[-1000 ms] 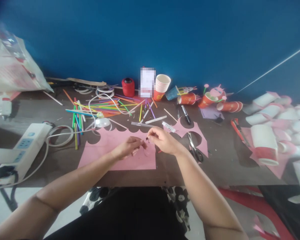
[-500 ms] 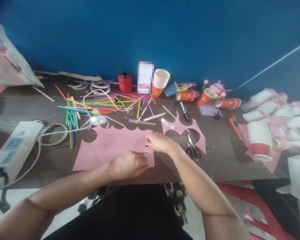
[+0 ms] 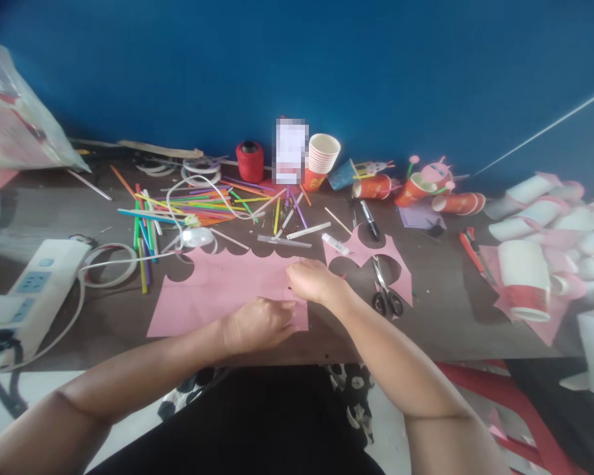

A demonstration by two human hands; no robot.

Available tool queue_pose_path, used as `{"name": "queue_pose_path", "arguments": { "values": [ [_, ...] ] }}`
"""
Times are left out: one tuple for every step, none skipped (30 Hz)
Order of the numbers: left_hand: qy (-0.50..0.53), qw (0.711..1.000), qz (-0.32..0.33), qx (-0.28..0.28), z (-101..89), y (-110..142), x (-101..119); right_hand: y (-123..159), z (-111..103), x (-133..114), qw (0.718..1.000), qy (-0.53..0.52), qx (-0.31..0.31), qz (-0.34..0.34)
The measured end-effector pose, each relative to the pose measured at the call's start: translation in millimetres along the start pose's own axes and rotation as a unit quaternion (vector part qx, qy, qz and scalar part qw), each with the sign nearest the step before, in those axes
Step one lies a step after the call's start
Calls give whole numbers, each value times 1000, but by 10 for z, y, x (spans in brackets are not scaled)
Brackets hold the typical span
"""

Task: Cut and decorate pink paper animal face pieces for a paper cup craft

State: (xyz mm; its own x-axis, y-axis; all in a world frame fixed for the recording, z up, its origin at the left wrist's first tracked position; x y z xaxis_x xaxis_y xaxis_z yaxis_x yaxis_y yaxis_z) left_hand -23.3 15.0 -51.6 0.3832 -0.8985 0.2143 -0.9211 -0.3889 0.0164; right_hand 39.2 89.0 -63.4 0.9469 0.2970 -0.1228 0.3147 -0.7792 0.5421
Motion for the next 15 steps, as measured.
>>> {"name": "queue_pose_path", "arguments": {
  "values": [
    [1,1000,0,3,2,0,-2,1,2,-3,1000,4,0,1],
    [4,1000,0,6,0,0,-4,1,4,-4,1000,7,0,2],
    [8,1000,-1,8,-4,1,-7,2,5,-6,1000,10,1,2],
    [13,1000,0,8,-7,1,-7,3,6,-8,1000,13,1,2],
    [19,1000,0,6,-9,0,-8,4,6,-10,1000,15,1,1],
    [25,1000,-1,3,-9,0,-10,5,4,-12,1000,17,1,1],
    [30,1000,-1,-2,-7,-2,-12,6,3,-15,1000,20,1,0],
    [34,999,-3,-7,-3,-3,-16,6,1,-18,1000,22,0,0],
    [36,999,-5,-10,-1,-5,-21,6,-1,-20,1000,25,-2,0],
    [37,999,-7,-12,1,-6,-24,6,-1,-23,1000,27,-4,1],
    [36,999,-8,-13,3,-8,-26,5,-2,-25,1000,29,-6,1],
    [34,999,-9,-13,5,-10,-28,4,-1,-29,999,32,-8,1],
    [32,999,-9,-13,7,-11,-30,3,-1,-32,999,34,-9,1],
    [32,999,-8,-11,7,-13,-29,2,-1,-35,999,36,-10,1],
    [36,999,-10,-7,4,-15,-34,1,0,-37,999,39,-9,2]
  ]
}}
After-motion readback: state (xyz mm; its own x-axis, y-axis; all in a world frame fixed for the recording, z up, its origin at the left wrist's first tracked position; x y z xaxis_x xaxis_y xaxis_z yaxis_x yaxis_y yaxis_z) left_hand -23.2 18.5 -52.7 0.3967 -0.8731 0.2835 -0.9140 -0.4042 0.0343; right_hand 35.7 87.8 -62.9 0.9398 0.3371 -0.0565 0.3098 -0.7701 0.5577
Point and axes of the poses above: each hand's wrist, its own y-axis away from the middle knuckle, its own z-axis out of the palm, x = y × z, the point moved 8 cm from there along -y, towards the middle knuckle
